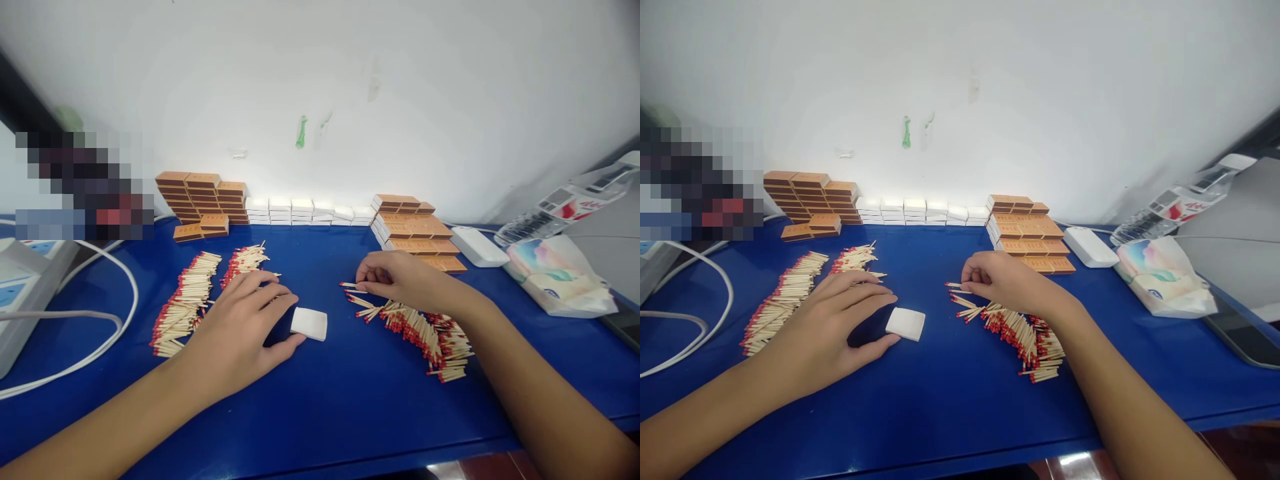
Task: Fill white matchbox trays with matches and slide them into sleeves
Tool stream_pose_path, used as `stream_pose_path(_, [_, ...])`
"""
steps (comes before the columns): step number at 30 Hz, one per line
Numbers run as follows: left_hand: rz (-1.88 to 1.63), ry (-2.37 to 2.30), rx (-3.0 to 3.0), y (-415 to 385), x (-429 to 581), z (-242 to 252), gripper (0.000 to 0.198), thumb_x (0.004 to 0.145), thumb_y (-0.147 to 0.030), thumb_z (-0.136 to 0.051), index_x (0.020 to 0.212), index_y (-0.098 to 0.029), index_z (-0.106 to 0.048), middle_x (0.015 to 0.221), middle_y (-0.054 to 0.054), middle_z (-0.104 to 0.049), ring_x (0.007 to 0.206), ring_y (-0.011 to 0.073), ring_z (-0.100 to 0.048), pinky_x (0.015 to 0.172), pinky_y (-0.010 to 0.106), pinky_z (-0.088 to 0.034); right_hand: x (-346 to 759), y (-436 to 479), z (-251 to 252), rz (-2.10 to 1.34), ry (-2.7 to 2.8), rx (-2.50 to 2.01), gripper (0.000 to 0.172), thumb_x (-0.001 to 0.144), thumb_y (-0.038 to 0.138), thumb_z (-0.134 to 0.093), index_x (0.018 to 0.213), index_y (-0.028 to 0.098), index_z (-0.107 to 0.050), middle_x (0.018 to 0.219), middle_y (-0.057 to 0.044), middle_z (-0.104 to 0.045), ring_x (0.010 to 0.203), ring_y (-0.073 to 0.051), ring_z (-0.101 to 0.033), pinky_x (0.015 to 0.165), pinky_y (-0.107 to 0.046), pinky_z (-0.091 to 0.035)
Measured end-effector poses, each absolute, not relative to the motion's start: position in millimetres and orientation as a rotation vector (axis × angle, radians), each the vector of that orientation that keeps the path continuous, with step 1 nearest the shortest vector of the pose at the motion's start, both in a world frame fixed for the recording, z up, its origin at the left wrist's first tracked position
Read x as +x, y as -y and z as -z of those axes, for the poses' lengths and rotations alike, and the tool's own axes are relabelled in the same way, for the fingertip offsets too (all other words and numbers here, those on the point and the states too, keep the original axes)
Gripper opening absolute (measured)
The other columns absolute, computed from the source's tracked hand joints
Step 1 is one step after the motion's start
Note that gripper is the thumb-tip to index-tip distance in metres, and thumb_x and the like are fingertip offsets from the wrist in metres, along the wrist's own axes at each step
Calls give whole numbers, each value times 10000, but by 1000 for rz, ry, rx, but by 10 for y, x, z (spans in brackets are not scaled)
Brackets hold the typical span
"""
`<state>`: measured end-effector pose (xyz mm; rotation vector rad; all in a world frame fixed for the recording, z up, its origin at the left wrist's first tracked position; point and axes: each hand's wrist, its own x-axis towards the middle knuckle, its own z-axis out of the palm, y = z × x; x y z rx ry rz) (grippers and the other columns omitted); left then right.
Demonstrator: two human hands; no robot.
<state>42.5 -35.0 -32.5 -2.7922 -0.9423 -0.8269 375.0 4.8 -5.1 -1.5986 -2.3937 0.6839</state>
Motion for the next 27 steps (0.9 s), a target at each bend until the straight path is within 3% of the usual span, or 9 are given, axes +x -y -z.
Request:
stream_pose_path(6, [847,934,-2840,347,458,354,179,995,-337,-747,1058,-172,-775,1129,94,-806,1261,356,-658,1119,581,-557,3654,-4,32,-667,2384,-1569,281,1014,464,-596,944,218,-712,842,-55,-704,705,-191,-588,633,-333,-432])
stream_pose_path(13, [832,936,-2871,373,471,345,424,998,-322,-711,1395,-173,-695,1372,139,-748,1374,384,-608,1148,615,-543,3615,4,55,-661,2397,-1519,316,1044,488,-573,960,213,-706,844,-58,-703,707,-193,-591,640,-330,-425])
stream_pose_path(20, [826,925,-2922,388,482,346,212,1039,-297,-663,1203,-187,-740,1347,124,-747,1402,360,-596,1201,616,-500,3596,1,59,-651,2389,-1493,321,1057,487,-551,957,212,-683,841,-51,-685,709,-189,-576,650,-328,-411])
stream_pose_path(27, [830,937,-2916,397,468,341,183,1040,-329,-679,1164,-201,-721,1331,122,-753,1392,355,-602,1191,600,-507,3572,4,75,-665,2385,-1501,295,1043,471,-577,954,214,-692,827,-43,-680,696,-184,-575,644,-322,-419])
